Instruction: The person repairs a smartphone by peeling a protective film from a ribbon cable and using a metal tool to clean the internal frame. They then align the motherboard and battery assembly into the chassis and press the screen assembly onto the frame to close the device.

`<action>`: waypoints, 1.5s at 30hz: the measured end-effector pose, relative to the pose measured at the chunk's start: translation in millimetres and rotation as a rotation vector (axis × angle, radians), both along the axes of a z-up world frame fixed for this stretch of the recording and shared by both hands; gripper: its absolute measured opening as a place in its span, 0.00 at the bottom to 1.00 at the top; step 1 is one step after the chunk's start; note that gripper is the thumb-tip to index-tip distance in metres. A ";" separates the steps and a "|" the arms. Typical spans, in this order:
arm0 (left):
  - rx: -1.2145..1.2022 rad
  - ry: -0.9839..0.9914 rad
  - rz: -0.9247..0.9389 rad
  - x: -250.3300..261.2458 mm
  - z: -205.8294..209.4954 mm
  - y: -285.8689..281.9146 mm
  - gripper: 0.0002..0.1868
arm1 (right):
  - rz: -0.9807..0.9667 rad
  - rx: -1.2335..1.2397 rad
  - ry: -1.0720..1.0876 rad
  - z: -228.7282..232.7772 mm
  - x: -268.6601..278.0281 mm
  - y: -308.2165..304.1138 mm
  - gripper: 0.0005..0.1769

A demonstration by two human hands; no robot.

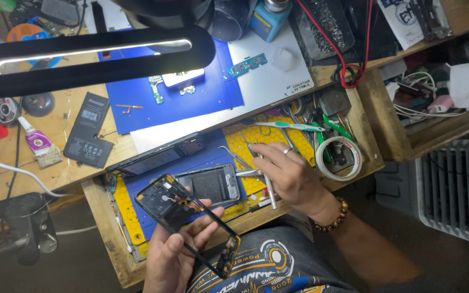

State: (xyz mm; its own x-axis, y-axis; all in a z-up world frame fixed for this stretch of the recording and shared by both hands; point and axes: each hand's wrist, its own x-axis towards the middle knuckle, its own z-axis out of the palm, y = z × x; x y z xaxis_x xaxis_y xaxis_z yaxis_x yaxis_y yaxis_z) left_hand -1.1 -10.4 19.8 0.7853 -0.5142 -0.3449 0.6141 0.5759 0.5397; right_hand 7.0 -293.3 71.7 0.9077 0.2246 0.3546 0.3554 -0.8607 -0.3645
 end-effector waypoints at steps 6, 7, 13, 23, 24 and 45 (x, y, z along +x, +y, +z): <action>0.018 0.015 -0.023 0.1 -2.3 -4.9 0.54 | -0.016 -0.072 -0.001 -3.9 -0.8 -1.2 0.14; 0.033 0.016 -0.014 1.7 -4.2 -4.7 0.54 | -0.019 -0.069 0.005 -4.2 -0.7 -0.9 0.14; 0.047 -0.005 0.015 0.2 -7.9 2.6 0.54 | -0.035 -0.090 0.015 -6.6 -0.1 -0.7 0.16; 0.047 -0.164 0.061 11.2 19.2 20.7 0.50 | -0.041 0.029 0.016 -7.1 -0.9 -10.2 0.20; 0.044 -0.153 0.087 12.6 23.3 22.2 0.50 | -0.060 0.036 0.002 -5.5 1.1 -12.3 0.19; -0.114 -0.043 -0.063 5.3 39.6 -13.5 0.55 | -0.281 -0.187 0.002 0.2 7.1 -65.9 0.11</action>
